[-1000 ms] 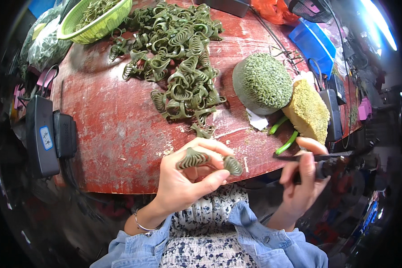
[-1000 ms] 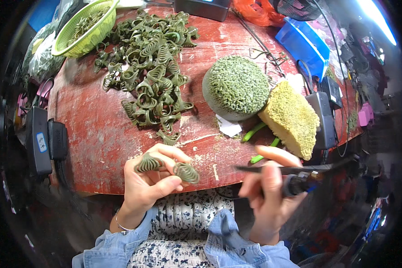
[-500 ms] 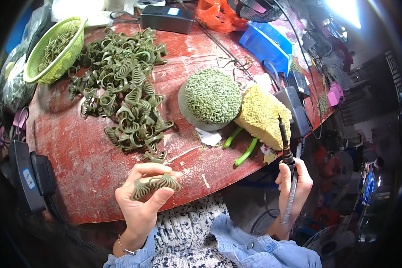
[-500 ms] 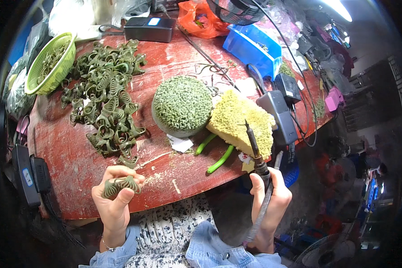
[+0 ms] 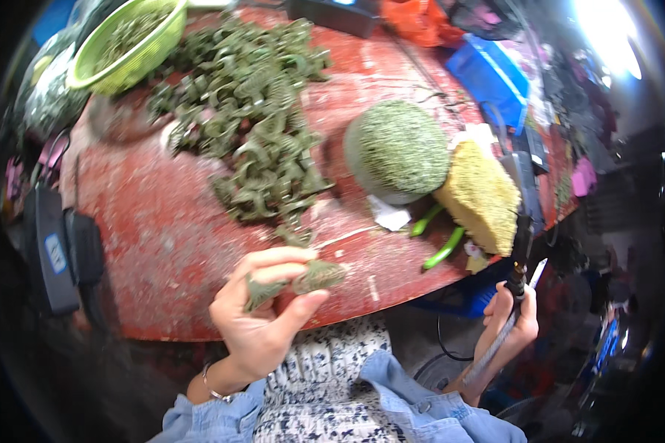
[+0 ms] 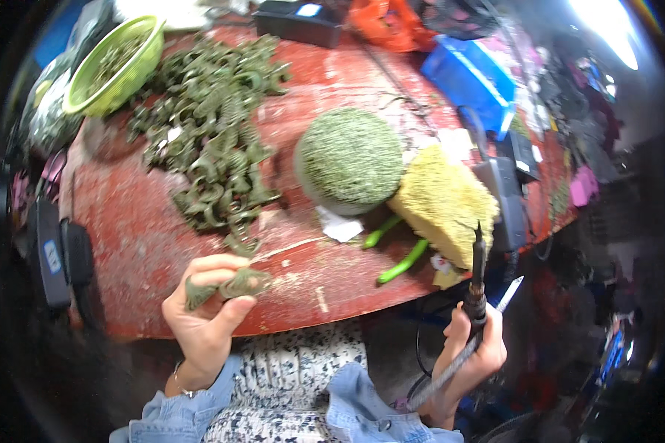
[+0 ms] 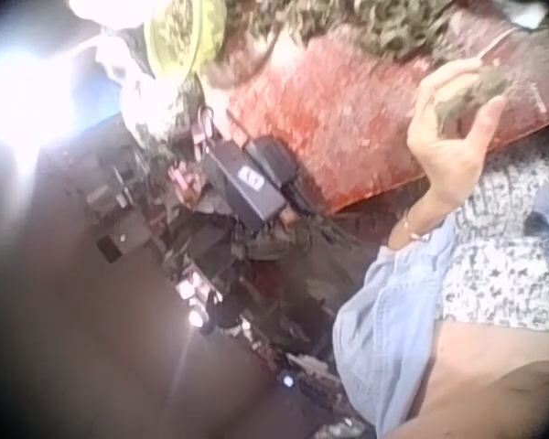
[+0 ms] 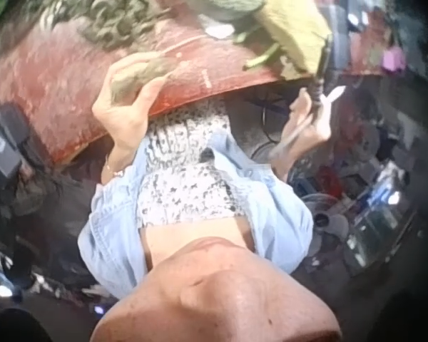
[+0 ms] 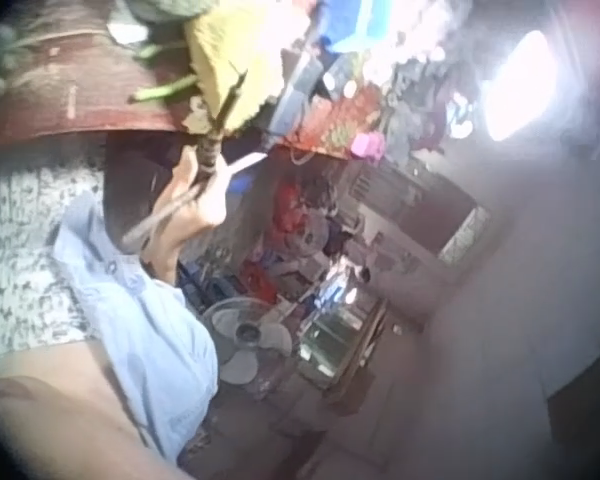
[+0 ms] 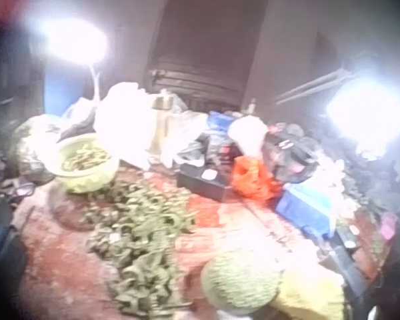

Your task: Using a heated tool to shape and seal folded ribbon ruffles for decorations.

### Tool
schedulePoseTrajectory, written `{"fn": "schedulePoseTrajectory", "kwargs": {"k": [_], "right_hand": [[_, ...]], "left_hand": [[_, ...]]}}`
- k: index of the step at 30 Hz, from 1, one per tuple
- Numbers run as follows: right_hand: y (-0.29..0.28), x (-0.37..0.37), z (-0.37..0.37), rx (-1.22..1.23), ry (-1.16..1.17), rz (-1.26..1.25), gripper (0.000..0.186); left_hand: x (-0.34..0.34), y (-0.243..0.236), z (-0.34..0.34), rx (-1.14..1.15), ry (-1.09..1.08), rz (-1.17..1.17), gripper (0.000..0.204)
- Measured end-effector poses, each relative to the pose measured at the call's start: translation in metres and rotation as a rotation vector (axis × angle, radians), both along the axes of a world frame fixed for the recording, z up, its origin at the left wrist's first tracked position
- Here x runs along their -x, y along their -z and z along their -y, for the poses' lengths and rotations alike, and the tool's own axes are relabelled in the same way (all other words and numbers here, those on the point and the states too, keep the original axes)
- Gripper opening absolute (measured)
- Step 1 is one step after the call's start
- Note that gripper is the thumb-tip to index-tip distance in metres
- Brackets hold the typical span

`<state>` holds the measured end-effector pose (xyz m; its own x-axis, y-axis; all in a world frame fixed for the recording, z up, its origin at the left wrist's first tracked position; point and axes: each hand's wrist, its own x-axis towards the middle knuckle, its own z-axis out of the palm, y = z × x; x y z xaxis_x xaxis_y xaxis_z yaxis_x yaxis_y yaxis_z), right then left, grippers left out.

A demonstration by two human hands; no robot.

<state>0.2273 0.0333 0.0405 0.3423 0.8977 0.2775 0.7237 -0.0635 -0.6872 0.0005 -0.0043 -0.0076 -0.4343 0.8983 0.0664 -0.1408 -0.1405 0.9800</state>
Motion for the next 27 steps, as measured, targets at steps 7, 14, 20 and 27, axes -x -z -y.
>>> {"fn": "schedulePoseTrajectory", "kwargs": {"k": [7, 14, 20, 27], "right_hand": [[0.038, 0.039, 0.007, -0.012, -0.845, 0.078, 0.034], [0.044, 0.05, -0.003, -0.042, -0.897, 0.176, 0.038], [0.041, 0.052, -0.005, -0.045, -0.896, 0.207, 0.039], [0.039, 0.055, -0.009, -0.042, -0.92, 0.207, 0.039]], "left_hand": [[-0.002, -0.008, 0.0, 0.029, -0.05, 0.085, 0.029], [0.004, -0.005, 0.0, 0.043, -0.117, -0.133, 0.033], [0.004, -0.003, -0.002, 0.025, -0.125, -0.13, 0.032], [0.005, -0.001, -0.003, 0.003, -0.116, -0.125, 0.034]]}}
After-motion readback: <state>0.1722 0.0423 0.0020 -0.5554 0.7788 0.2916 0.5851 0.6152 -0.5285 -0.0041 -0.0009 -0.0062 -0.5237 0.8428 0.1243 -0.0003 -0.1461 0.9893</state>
